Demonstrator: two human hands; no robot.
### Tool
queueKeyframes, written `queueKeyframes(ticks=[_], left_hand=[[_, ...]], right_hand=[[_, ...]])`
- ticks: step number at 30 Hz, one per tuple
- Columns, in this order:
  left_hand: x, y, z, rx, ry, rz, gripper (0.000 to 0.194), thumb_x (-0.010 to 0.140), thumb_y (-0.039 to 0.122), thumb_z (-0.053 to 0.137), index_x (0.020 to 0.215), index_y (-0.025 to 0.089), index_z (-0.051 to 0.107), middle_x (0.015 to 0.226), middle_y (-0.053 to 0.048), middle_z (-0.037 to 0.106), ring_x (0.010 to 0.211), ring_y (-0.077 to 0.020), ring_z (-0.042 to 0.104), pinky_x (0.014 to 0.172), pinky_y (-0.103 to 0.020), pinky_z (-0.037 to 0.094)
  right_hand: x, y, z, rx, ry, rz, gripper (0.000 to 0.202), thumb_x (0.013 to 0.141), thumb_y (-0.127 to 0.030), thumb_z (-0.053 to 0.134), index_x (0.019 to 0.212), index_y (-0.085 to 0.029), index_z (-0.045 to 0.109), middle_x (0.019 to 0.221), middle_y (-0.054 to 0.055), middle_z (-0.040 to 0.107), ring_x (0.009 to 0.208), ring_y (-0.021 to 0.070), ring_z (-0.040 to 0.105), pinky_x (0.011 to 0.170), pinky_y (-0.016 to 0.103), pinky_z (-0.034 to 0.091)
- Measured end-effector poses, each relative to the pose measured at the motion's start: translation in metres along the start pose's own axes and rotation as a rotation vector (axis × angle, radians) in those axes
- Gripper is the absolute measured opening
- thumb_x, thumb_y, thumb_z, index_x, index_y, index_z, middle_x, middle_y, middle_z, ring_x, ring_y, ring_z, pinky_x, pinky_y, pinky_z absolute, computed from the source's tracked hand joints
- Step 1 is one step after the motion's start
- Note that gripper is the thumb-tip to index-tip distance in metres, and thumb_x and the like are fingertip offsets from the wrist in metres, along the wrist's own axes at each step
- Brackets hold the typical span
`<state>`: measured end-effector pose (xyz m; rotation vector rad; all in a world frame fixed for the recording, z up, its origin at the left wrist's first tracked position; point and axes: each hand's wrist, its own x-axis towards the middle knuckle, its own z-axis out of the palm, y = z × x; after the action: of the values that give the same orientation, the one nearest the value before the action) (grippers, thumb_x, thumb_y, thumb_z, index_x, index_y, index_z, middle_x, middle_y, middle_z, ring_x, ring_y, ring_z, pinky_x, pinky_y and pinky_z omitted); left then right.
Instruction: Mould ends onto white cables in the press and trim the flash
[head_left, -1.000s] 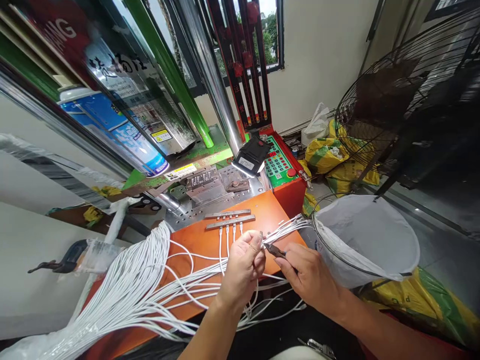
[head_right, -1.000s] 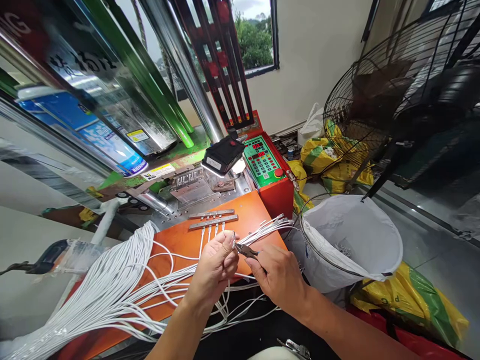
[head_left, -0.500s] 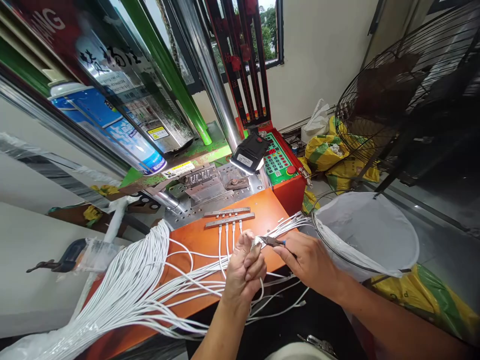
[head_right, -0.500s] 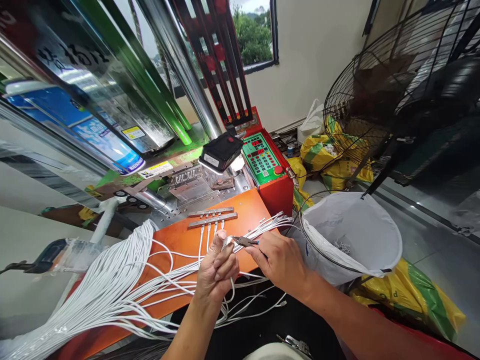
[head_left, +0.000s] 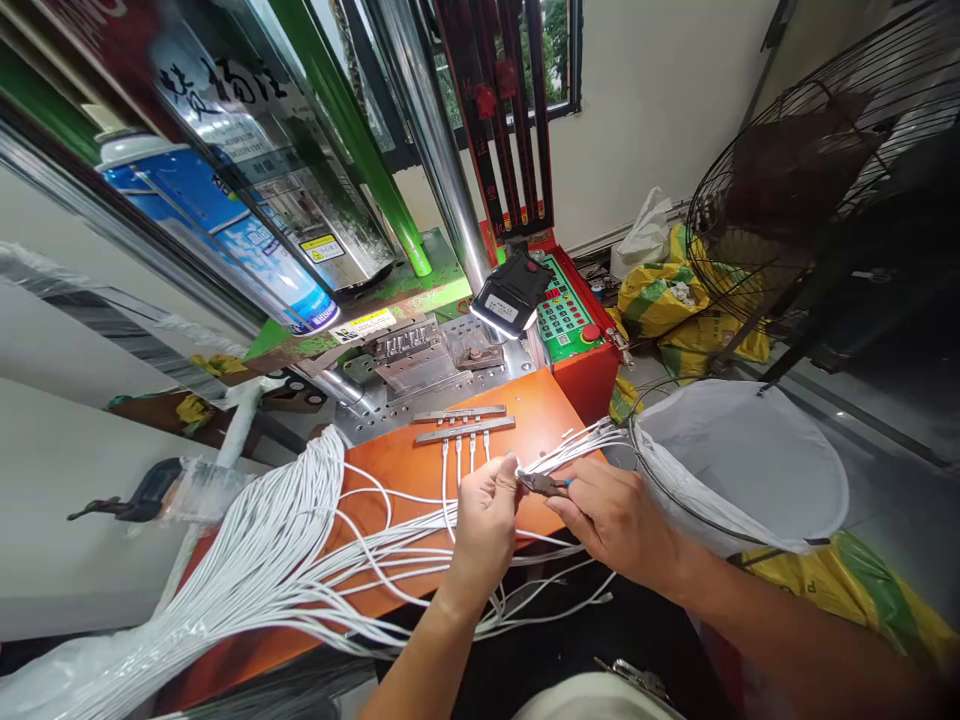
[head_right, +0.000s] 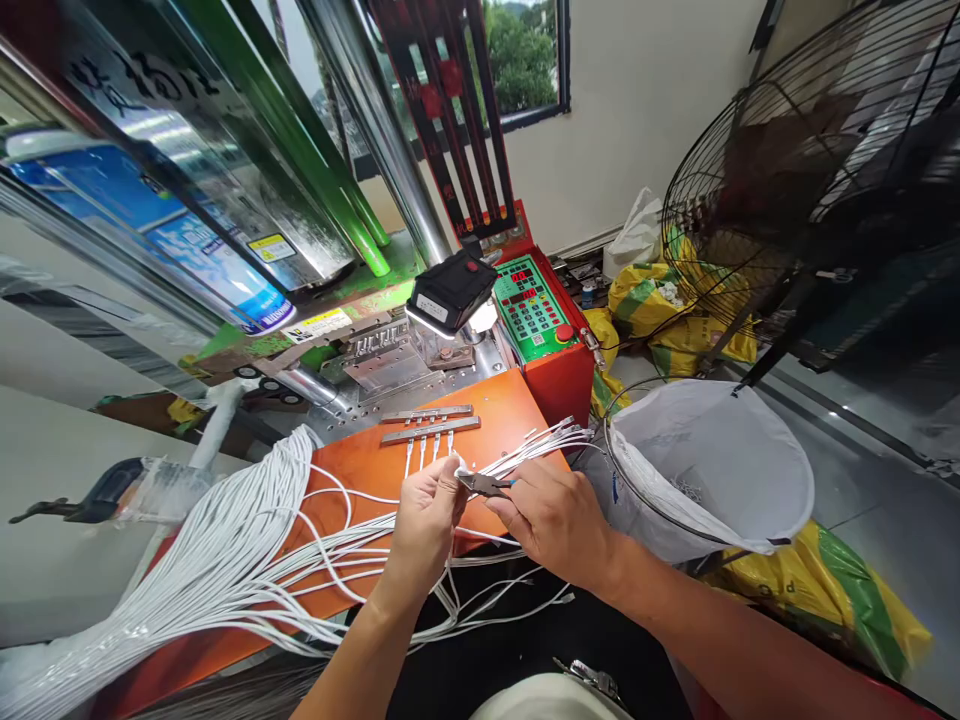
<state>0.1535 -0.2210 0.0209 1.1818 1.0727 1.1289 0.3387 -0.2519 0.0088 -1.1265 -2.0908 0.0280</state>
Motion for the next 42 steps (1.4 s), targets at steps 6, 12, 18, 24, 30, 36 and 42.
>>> queueKeyframes(ticks=[6, 12, 18, 24, 30, 36, 42], left_hand=[[-0.012, 0.021, 0.001, -0.44, -0.187, -0.438, 0.054, 0.084, 0.053, 0.081, 0.065, 0.021, 0.042, 0.052, 0.011, 0.024, 0.044, -0.0042, 0.009, 0.038, -0.018, 0.009], [-0.042, 0.04, -0.041, -0.763, 0.052, -0.268, 0.049, 0.088, 0.038, 0.082, 0.067, 0.02, 0.042, 0.056, 0.012, 0.023, 0.045, -0.0039, 0.002, 0.034, -0.012, 0.014], [-0.037, 0.014, -0.007, -0.572, 0.07, -0.236, 0.053, 0.085, 0.051, 0.084, 0.066, 0.018, 0.047, 0.052, 0.011, 0.03, 0.042, -0.0029, 0.014, 0.036, -0.014, 0.018], [-0.037, 0.003, 0.033, -0.364, 0.108, -0.243, 0.061, 0.087, 0.067, 0.075, 0.063, 0.017, 0.05, 0.05, 0.007, 0.035, 0.043, -0.0038, 0.026, 0.041, -0.016, 0.021], [-0.041, 0.002, 0.029, -0.32, 0.185, -0.26, 0.063, 0.082, 0.07, 0.076, 0.062, 0.018, 0.047, 0.048, 0.008, 0.035, 0.042, -0.004, 0.026, 0.04, -0.015, 0.02], [-0.039, -0.003, 0.024, -0.334, 0.213, -0.285, 0.063, 0.081, 0.07, 0.077, 0.062, 0.02, 0.045, 0.048, 0.008, 0.034, 0.042, -0.0045, 0.026, 0.04, -0.016, 0.02], [-0.036, -0.003, 0.02, -0.272, 0.156, -0.238, 0.063, 0.087, 0.067, 0.073, 0.057, 0.019, 0.046, 0.047, 0.007, 0.033, 0.041, -0.0058, 0.026, 0.039, -0.018, 0.018]], right_hand=[[0.001, 0.026, 0.005, -0.179, 0.051, -0.038, 0.04, 0.109, -0.036, 0.052, 0.072, -0.022, 0.056, 0.077, 0.005, 0.065, 0.077, 0.0181, 0.057, 0.07, 0.032, 0.036], [-0.043, 0.132, -0.057, -0.504, 0.238, 0.493, 0.059, 0.111, -0.052, 0.032, 0.06, -0.026, 0.045, 0.063, 0.005, 0.049, 0.057, 0.0176, 0.038, 0.06, 0.037, 0.02], [-0.073, 0.093, -0.078, -0.491, 0.158, 0.425, 0.052, 0.11, -0.05, 0.038, 0.07, -0.025, 0.06, 0.094, 0.013, 0.068, 0.077, 0.0253, 0.059, 0.062, 0.04, 0.038], [-0.031, -0.016, -0.022, -0.156, 0.024, 0.159, 0.027, 0.106, -0.031, 0.056, 0.082, -0.02, 0.063, 0.103, 0.011, 0.067, 0.098, 0.026, 0.06, 0.079, 0.039, 0.05], [-0.013, -0.018, -0.01, -0.041, 0.005, 0.089, 0.016, 0.104, -0.027, 0.059, 0.091, -0.019, 0.063, 0.112, 0.011, 0.064, 0.108, 0.0272, 0.058, 0.087, 0.04, 0.048], [-0.009, -0.02, -0.003, -0.031, -0.028, 0.076, 0.02, 0.105, -0.026, 0.057, 0.087, -0.02, 0.064, 0.106, 0.01, 0.065, 0.102, 0.0261, 0.059, 0.084, 0.039, 0.048], [-0.011, -0.014, -0.002, 0.007, -0.007, 0.101, 0.03, 0.107, -0.03, 0.054, 0.08, -0.02, 0.062, 0.089, 0.007, 0.064, 0.085, 0.0211, 0.057, 0.071, 0.034, 0.04]])
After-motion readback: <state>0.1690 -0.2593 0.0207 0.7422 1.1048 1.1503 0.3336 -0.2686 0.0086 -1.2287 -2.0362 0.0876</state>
